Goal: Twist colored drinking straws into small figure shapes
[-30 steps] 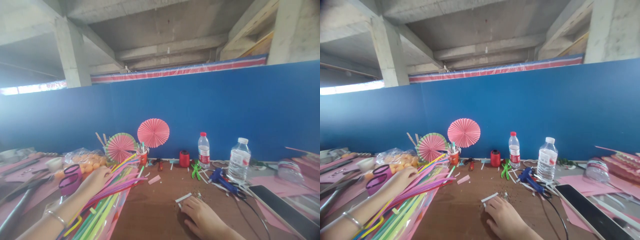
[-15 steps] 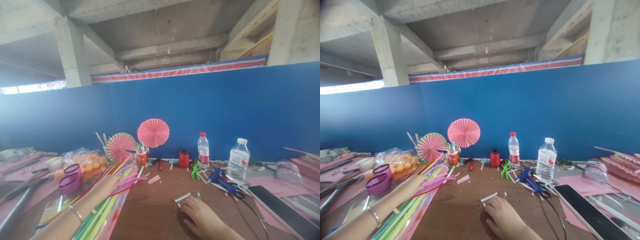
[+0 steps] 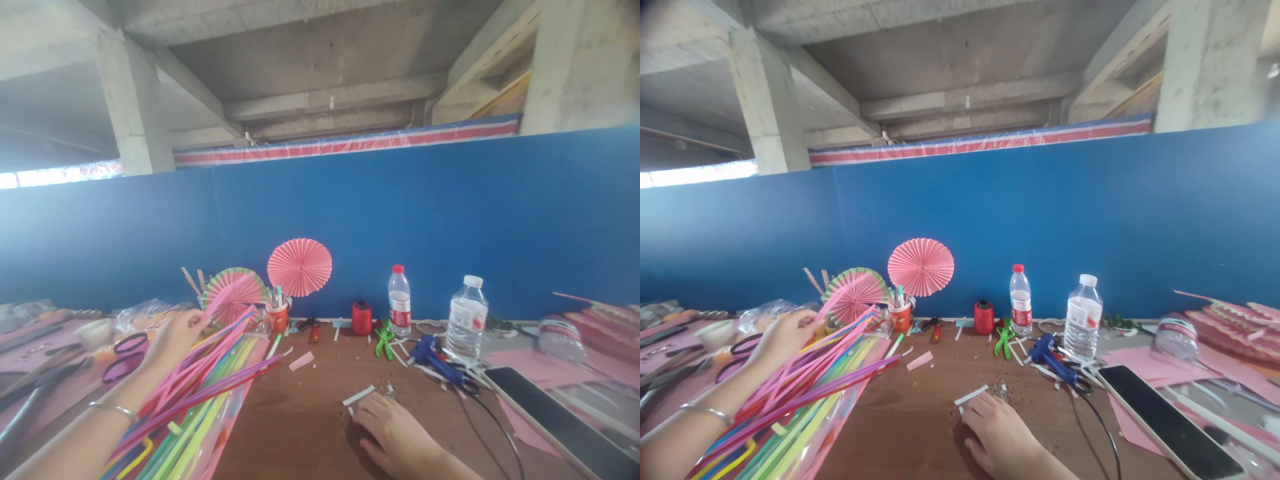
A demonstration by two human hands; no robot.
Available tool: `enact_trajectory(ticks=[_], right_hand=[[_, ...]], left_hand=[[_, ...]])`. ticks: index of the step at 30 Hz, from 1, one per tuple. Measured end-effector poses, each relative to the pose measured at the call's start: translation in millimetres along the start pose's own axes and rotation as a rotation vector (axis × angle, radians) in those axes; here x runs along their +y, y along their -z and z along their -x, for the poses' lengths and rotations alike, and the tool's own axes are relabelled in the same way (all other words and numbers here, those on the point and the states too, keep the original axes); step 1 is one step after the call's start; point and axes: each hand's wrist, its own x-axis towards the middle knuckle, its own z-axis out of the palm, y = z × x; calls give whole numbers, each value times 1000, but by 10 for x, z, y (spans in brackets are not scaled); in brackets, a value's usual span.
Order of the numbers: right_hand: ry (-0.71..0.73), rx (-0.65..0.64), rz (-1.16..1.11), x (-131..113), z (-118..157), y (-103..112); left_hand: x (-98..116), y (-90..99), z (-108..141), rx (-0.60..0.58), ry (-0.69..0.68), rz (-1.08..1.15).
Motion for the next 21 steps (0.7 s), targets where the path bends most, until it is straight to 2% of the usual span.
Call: enact_trajectory(ticks=[5, 8, 10, 12, 14, 17, 19, 21], right_hand=[[2, -12, -5, -10, -6, 6], [-1, -16, 0, -11, -11, 5], [-3, -15, 3, -7, -15, 3], [-6, -12, -4, -4, -17, 5], [-7, -3, -31, -8, -15, 13], [-24, 57, -169, -22, -7, 30], [-70, 142, -366, -26, -9, 25], [-157, 232, -650, -19, -27, -2]], left_hand=[[129, 234, -119, 93, -46, 49], [337, 316, -90, 149, -22, 264], [547, 328, -22, 100, 5, 546], [805, 283, 111, -38, 93, 755], [1088, 149, 328, -233, 118, 821], [1472, -251, 779, -516, 60, 933], [1647, -616, 1093, -625, 45, 963], [1742, -993, 1359, -660, 69, 936]])
